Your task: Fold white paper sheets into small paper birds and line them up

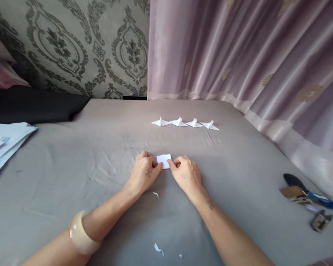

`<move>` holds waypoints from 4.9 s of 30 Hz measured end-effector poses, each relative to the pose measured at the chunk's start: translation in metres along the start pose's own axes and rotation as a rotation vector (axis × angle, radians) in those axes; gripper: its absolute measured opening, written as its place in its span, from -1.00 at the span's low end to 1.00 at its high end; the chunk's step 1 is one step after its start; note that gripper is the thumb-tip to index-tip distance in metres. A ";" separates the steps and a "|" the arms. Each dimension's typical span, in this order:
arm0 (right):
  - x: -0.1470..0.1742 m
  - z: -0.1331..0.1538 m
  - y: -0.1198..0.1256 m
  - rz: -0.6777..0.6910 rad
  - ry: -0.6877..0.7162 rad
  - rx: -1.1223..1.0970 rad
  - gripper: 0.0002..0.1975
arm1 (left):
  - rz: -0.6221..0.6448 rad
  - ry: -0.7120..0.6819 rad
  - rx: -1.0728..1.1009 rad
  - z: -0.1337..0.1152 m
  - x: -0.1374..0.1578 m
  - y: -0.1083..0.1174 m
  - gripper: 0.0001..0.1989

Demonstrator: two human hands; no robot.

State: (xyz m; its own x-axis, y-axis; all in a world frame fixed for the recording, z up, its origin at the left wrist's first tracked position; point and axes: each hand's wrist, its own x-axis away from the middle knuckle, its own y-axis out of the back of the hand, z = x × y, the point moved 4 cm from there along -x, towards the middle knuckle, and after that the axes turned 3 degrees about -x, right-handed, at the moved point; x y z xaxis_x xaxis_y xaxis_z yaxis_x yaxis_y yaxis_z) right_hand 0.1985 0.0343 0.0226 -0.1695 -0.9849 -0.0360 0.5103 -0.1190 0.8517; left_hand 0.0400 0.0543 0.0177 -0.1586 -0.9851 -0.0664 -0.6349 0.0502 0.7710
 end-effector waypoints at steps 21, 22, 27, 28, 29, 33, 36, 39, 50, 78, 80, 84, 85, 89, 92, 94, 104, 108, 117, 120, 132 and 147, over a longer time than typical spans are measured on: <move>0.001 -0.002 -0.004 -0.038 0.038 0.075 -0.76 | -0.004 -0.065 -0.059 0.007 0.001 -0.007 -0.75; 0.002 -0.002 -0.004 -0.054 0.063 0.072 -0.79 | -0.013 -0.099 -0.075 0.008 0.001 -0.008 -0.77; 0.004 0.012 -0.007 0.022 0.467 0.024 -0.78 | -0.047 -0.233 -0.179 0.001 0.003 -0.009 -0.90; 0.006 0.014 -0.007 0.040 0.531 0.049 -0.74 | -0.047 -0.283 -0.211 -0.002 0.003 -0.008 -0.87; 0.007 0.015 -0.007 0.054 0.578 0.072 -0.72 | -0.012 -0.355 -0.239 -0.006 0.004 -0.009 -0.84; 0.018 0.016 -0.004 0.076 0.696 0.122 -0.62 | 0.039 -0.445 -0.230 -0.007 0.004 -0.006 -0.77; 0.029 0.015 0.000 0.068 0.741 0.144 -0.58 | 0.017 -0.403 -0.125 0.002 0.004 -0.003 -0.80; 0.039 0.015 0.003 0.065 0.739 0.180 -0.56 | 0.055 -0.316 -0.092 0.010 0.004 -0.003 -0.75; 0.050 0.019 -0.001 0.095 0.680 0.252 -0.52 | 0.090 -0.233 -0.079 0.004 0.003 0.000 -0.62; 0.112 0.029 0.013 0.283 0.481 -0.291 -0.82 | -0.061 -0.074 0.479 0.033 0.014 0.022 -0.65; 0.135 0.022 0.017 0.325 0.462 -0.360 -0.83 | -0.093 0.027 0.544 0.049 0.020 0.029 -0.63; 0.169 0.019 0.010 0.198 0.446 -0.237 -0.86 | -0.113 0.151 0.645 0.069 0.037 0.040 -0.65; 0.173 0.021 0.008 0.179 0.477 -0.190 -0.84 | -0.107 0.168 0.658 0.071 0.042 0.043 -0.66; 0.186 0.021 0.028 0.206 0.614 -0.066 -0.77 | -0.055 0.196 0.681 0.074 0.067 0.057 -0.70; 0.204 -0.005 0.071 0.621 0.615 -0.187 -0.79 | -0.040 0.209 0.697 0.081 0.082 0.071 -0.74; 0.223 -0.031 0.096 1.176 0.483 -0.217 -0.84 | -0.036 0.228 0.704 0.085 0.087 0.079 -0.76; 0.059 -0.011 0.070 0.160 0.231 -0.406 -0.71 | 0.042 0.246 0.722 0.030 0.040 0.044 -0.81; 0.007 0.021 0.026 0.120 0.365 -0.386 -0.52 | 0.064 0.264 0.723 0.024 0.025 0.024 -0.86; 0.008 0.024 0.018 0.147 0.576 -0.401 -0.84 | 0.069 0.277 0.757 0.032 0.013 0.028 -0.74; 0.015 0.018 0.023 0.093 0.539 -0.664 -0.92 | 0.032 0.231 0.801 0.030 0.017 0.036 -0.62; 0.043 0.007 0.015 0.224 0.491 -0.638 -0.92 | 0.301 0.144 1.163 0.016 0.026 0.021 -0.43; 0.049 0.010 0.030 0.162 0.451 -0.454 -0.91 | 0.306 0.132 1.155 0.019 0.026 0.025 -0.55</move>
State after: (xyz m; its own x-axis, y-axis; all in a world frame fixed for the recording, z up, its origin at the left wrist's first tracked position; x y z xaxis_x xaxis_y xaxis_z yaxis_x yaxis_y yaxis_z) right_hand 0.1975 -0.0162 0.0517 0.2588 -0.9392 -0.2257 0.8213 0.0910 0.5632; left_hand 0.0058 0.0333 0.0235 -0.3850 -0.9126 0.1374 -0.8980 0.3360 -0.2842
